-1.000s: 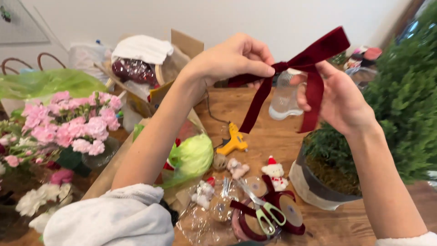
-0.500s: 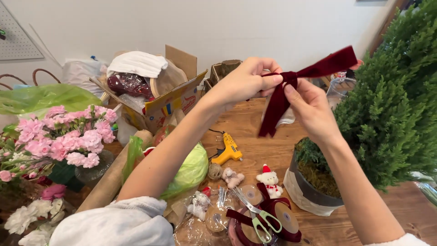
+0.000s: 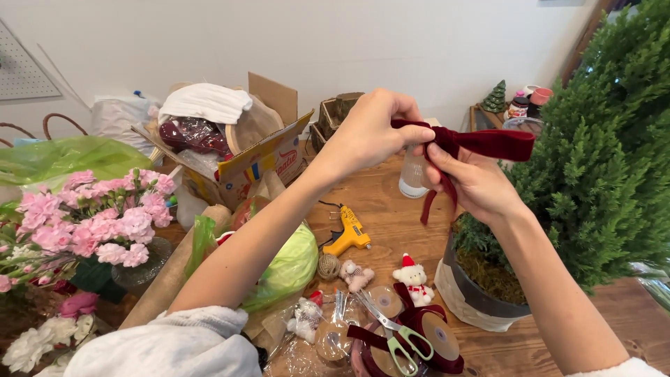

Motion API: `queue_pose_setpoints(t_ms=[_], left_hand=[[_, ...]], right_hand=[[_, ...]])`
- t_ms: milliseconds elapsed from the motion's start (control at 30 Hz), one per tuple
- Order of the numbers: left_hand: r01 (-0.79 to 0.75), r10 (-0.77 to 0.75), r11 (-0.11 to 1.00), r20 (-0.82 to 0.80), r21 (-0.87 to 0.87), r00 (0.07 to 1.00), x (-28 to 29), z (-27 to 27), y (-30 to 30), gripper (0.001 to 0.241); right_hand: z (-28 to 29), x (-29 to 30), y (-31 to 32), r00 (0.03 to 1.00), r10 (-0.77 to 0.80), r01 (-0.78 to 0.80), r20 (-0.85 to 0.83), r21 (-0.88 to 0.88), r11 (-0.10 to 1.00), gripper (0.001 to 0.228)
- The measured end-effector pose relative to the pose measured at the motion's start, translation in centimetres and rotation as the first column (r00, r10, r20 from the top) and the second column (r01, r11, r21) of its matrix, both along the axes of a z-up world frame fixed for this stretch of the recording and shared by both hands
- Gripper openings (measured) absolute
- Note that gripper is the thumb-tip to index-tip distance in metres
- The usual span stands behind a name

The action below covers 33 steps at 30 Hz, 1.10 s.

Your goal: The person unwraps a roll of red ribbon and measures a length against a potted plant. They then fold the ribbon into loops to form a bow shape, securing it with their fingers. Finally, they use scissors to trim the ends of the ribbon.

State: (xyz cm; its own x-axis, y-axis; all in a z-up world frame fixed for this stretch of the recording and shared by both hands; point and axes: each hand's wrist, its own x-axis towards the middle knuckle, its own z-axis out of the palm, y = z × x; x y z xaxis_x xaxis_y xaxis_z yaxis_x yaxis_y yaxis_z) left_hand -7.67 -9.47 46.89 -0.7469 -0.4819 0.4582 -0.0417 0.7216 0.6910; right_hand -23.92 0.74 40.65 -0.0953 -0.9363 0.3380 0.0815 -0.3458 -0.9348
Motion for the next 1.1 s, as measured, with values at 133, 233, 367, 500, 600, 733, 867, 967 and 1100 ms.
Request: queue_pose_setpoints(t_ms=[133, 233, 367, 500, 600, 733, 867, 967, 1100], left_hand=[[-0.052, 0.053, 0.997, 0.016, -0.064, 0.998, 0.6, 0.3, -0.4, 0.01], [-0.043, 0.047, 0.997, 0.054, -0.07, 0.997, 0.8, -0.2, -1.8, 0.013], [-0.01, 0.018, 0.998, 0.117, -0.063, 0.993, 1.8, -0.1, -0.8, 0.014], [0.198, -0.208, 0.978, 0.215, 0.066, 0.954, 2.6, 1.0, 0.2, 0.02], [0.226, -0.228, 0.973, 0.246, 0.033, 0.942, 1.6, 0.3, 0.4, 0.027], [0.157, -0.151, 0.987, 0.201, -0.017, 0.968, 0.8, -0.4, -0.1, 0.014], [0.123, -0.113, 0.991, 0.197, -0.042, 0.974, 0.6, -0.7, -1.0, 0.015], [0.053, -0.035, 0.992, 0.144, -0.119, 0.989, -0.1, -1.1, -1.0, 0.015], [-0.06, 0.077, 0.976, 0.072, -0.209, 0.994, -0.8, -2.2, -1.4, 0.011]], right_hand=[[0.4, -0.6, -0.1, 0.972, -0.019, 0.014, -0.233, -0.023, 1.0, 0.037], [0.7, -0.9, 0.4, 0.943, -0.004, 0.001, -0.332, -0.01, 1.0, 0.037], [0.7, -0.9, 1.2, 0.901, -0.009, 0.015, -0.433, 0.01, 1.0, 0.037], [-0.4, -1.0, 1.1, 0.954, 0.085, -0.069, -0.287, 0.064, 0.996, 0.042], [-0.8, -0.4, 1.0, 0.968, 0.129, -0.113, -0.217, 0.085, 0.99, 0.044], [-3.4, -2.6, -0.9, 0.967, 0.061, -0.051, -0.247, 0.047, 0.998, 0.044], [-2.6, -1.3, -0.9, 0.976, -0.004, 0.007, -0.218, 0.012, 1.0, 0.03], [-2.7, -0.4, -0.9, 0.987, -0.061, 0.063, -0.148, 0.009, 0.998, 0.024], [-3.3, -0.2, -0.7, 0.984, -0.109, 0.105, -0.141, -0.037, 0.994, 0.025]])
